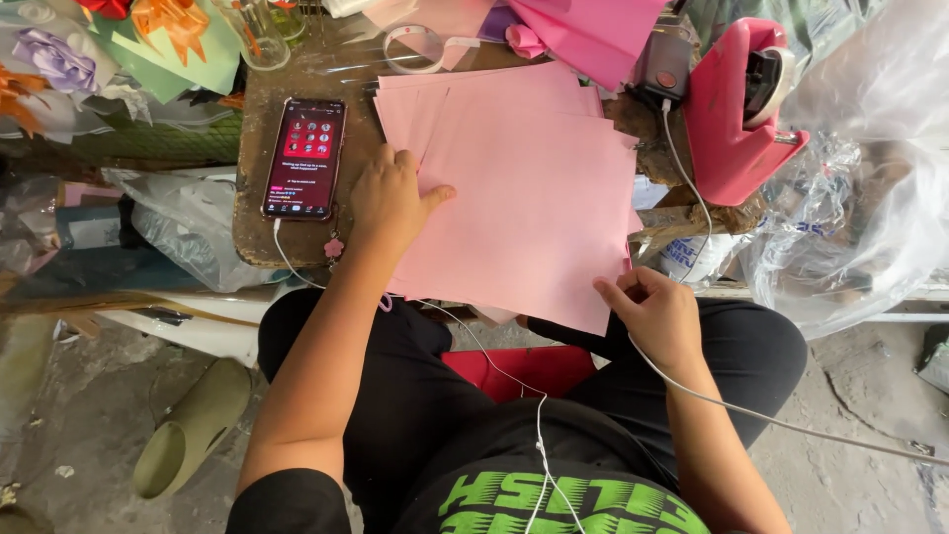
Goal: The person folds a sheet of pink paper into a cylindrical shape and secures it with a small piece of tape. They then repeat the process with another sheet of pink paper, rolling it into a tube and taping it shut.
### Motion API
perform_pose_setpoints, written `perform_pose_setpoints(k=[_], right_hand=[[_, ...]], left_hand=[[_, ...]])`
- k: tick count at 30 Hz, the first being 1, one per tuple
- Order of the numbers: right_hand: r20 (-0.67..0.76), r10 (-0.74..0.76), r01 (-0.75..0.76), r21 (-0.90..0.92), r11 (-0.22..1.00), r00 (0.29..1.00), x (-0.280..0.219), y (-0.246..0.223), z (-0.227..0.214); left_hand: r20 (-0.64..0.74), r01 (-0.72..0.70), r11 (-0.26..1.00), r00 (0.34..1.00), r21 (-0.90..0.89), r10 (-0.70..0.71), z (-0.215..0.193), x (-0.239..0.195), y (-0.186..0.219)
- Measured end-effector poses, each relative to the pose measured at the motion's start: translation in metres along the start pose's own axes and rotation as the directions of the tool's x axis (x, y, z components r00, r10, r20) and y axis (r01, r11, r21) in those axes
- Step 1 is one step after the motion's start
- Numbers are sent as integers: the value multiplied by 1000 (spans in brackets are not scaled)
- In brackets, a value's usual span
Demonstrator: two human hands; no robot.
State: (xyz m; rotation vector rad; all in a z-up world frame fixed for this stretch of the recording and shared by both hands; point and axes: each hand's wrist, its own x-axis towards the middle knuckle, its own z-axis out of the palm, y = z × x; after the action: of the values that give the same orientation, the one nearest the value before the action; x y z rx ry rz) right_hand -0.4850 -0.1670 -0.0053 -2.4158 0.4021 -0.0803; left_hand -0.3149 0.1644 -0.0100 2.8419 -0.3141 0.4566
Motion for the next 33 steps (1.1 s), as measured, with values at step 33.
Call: perform_pose_setpoints(k=[33], right_hand=[[49,-391,274,633,724,919,42,-4,-25]], left_hand=[[-93,-506,718,842,-478,531,-34,-4,25]])
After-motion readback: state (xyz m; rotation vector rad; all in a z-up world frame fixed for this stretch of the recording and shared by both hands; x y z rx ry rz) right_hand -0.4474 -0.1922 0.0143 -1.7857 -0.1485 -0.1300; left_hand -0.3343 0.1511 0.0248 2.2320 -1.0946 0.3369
